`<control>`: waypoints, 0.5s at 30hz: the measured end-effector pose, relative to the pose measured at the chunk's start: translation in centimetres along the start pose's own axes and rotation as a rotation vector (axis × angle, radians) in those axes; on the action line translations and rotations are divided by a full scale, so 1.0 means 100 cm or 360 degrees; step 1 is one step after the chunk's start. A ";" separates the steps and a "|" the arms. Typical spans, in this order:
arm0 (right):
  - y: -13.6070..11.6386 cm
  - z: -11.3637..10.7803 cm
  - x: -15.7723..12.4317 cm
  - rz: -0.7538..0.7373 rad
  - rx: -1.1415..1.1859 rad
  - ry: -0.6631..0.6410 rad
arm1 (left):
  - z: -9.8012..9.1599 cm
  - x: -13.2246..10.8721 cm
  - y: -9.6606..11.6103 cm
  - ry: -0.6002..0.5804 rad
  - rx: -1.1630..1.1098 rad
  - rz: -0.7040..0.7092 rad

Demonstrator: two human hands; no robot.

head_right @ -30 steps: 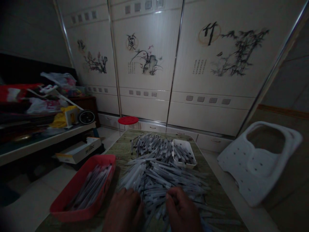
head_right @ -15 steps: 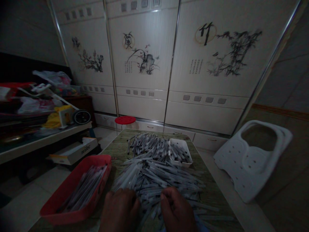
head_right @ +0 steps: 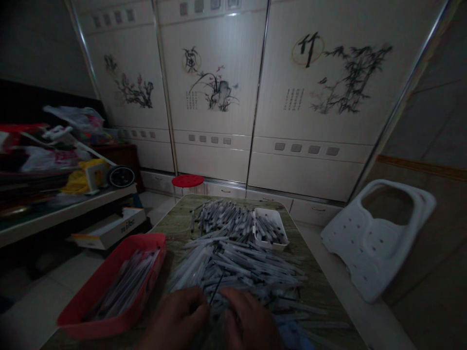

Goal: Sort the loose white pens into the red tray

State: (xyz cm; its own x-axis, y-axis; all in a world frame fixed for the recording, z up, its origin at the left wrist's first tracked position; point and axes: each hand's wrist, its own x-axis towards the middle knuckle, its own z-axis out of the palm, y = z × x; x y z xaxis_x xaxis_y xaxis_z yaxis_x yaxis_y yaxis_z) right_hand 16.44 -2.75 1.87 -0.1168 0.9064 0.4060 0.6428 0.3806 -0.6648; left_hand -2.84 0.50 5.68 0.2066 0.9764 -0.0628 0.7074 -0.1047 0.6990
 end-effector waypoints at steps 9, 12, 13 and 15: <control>0.005 0.008 0.002 -0.0060 -0.0028 -0.0182 | 0.020 0.003 -0.004 -0.0292 -0.0536 0.0137; 0.004 0.000 0.002 0.0123 0.0102 0.0027 | 0.020 0.003 -0.004 -0.0155 -0.0398 0.0194; 0.005 -0.003 0.002 0.0221 0.0156 0.0121 | 0.021 0.003 -0.004 -0.0084 -0.0258 0.0229; 0.006 -0.010 0.003 0.0435 0.0291 0.0255 | 0.024 0.003 -0.004 -0.0011 0.0047 0.0296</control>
State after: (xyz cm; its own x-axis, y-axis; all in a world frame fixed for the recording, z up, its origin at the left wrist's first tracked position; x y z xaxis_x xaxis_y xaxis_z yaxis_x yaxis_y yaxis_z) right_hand 17.57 -2.43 2.22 0.1698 0.9446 0.2810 0.4863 0.1677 -0.8576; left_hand -1.43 0.36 3.66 0.3404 0.9383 0.0608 0.6759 -0.2891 0.6779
